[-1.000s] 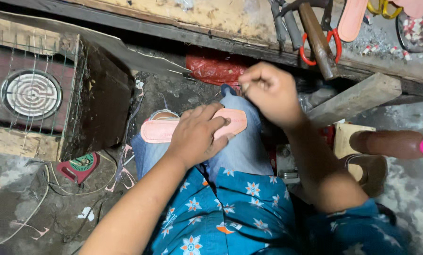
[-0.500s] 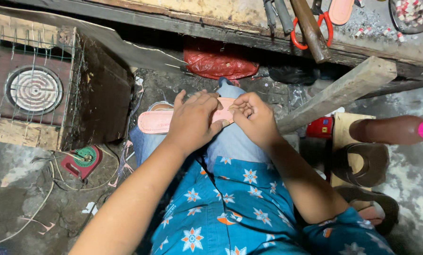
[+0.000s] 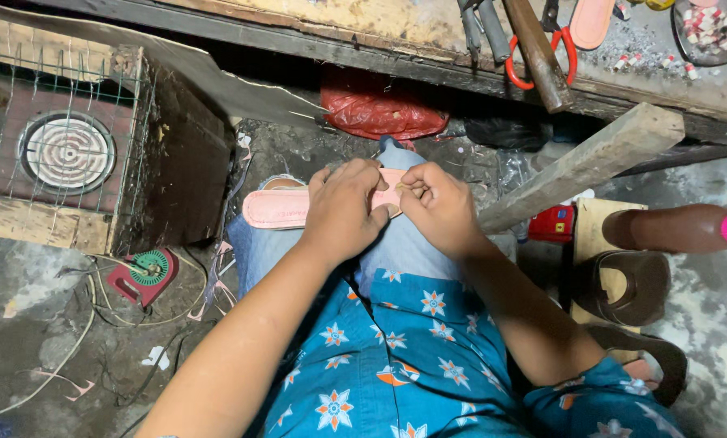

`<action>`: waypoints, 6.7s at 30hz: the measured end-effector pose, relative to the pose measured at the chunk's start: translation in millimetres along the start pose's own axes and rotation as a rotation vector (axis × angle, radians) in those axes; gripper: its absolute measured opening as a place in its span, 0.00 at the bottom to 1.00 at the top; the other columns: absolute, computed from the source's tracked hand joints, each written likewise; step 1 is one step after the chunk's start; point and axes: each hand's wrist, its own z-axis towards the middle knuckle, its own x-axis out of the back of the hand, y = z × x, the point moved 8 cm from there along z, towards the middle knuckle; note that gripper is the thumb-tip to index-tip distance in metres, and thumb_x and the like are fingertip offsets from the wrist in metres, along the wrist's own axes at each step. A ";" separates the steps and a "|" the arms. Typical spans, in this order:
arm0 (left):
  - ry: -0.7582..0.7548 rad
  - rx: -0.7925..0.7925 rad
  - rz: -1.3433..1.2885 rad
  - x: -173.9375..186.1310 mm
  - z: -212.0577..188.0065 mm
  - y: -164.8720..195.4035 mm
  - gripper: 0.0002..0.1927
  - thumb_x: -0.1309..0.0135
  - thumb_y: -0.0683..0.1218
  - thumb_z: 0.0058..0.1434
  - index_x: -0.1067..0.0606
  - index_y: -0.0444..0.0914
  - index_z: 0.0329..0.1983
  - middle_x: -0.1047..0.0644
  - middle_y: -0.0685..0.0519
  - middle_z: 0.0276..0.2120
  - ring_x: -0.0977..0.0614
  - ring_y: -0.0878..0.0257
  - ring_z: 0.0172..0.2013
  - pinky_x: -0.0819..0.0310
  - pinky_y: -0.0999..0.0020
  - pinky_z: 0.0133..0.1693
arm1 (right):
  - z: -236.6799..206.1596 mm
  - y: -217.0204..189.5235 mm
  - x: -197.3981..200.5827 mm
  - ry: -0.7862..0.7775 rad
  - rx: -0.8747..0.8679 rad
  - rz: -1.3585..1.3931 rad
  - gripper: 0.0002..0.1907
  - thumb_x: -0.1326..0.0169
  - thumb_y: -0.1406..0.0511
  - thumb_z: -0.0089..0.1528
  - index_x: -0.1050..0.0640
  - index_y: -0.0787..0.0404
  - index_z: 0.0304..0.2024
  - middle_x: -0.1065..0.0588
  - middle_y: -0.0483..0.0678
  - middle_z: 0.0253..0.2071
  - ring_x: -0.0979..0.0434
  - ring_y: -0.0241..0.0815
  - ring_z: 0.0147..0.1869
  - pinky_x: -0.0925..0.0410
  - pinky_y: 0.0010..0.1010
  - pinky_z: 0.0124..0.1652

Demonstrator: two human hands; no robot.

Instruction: The person picks up a shoe last and a brown leather upper, then fits the upper onto the last. They press the edges to align the material and use a hammer to tap the upper into place around the last.

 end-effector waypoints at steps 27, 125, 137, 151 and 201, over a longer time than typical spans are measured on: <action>0.148 0.039 -0.040 -3.2 1.3 0.1 0.05 0.40 0.49 0.58 0.18 0.46 0.35 0.22 0.55 0.47 0.23 0.54 0.52 0.51 0.40 0.66 | -8.4 -6.8 6.9 -0.052 0.185 0.008 0.16 0.42 0.76 0.59 0.19 0.66 0.50 0.27 0.52 0.51 0.23 0.38 0.47 0.28 0.25 0.46; 0.157 0.085 -0.034 -7.6 6.8 -4.9 0.03 0.38 0.46 0.53 0.18 0.45 0.31 0.22 0.57 0.46 0.23 0.55 0.51 0.55 0.37 0.65 | 24.8 46.7 -14.7 -0.299 -0.265 0.587 0.12 0.40 0.74 0.62 0.28 0.67 0.46 0.23 0.50 0.41 0.20 0.36 0.46 0.25 0.28 0.46; 0.159 0.100 -0.052 -5.3 6.6 -4.1 0.04 0.37 0.49 0.54 0.18 0.44 0.29 0.21 0.56 0.46 0.23 0.55 0.51 0.56 0.38 0.65 | 43.3 15.2 32.5 -0.064 -0.072 0.153 0.12 0.36 0.70 0.61 0.24 0.65 0.45 0.26 0.51 0.44 0.23 0.38 0.43 0.29 0.28 0.42; 0.164 0.081 -0.099 -2.8 1.9 -3.3 0.05 0.37 0.49 0.55 0.18 0.44 0.28 0.21 0.55 0.46 0.23 0.54 0.51 0.55 0.36 0.65 | 119.7 21.6 169.8 0.267 0.027 -0.825 0.23 0.38 0.58 0.68 0.24 0.66 0.59 0.29 0.63 0.55 0.28 0.65 0.56 0.34 0.51 0.55; 0.087 -0.170 0.081 2.5 -6.5 20.5 0.34 0.28 0.49 0.41 0.30 0.37 0.50 0.26 0.49 0.53 0.26 0.52 0.55 0.41 0.52 0.55 | -99.3 -6.6 46.3 -0.043 -0.531 -0.010 0.31 0.53 0.61 0.64 0.37 0.60 0.70 0.22 0.46 0.28 0.24 0.34 0.25 0.28 0.27 0.29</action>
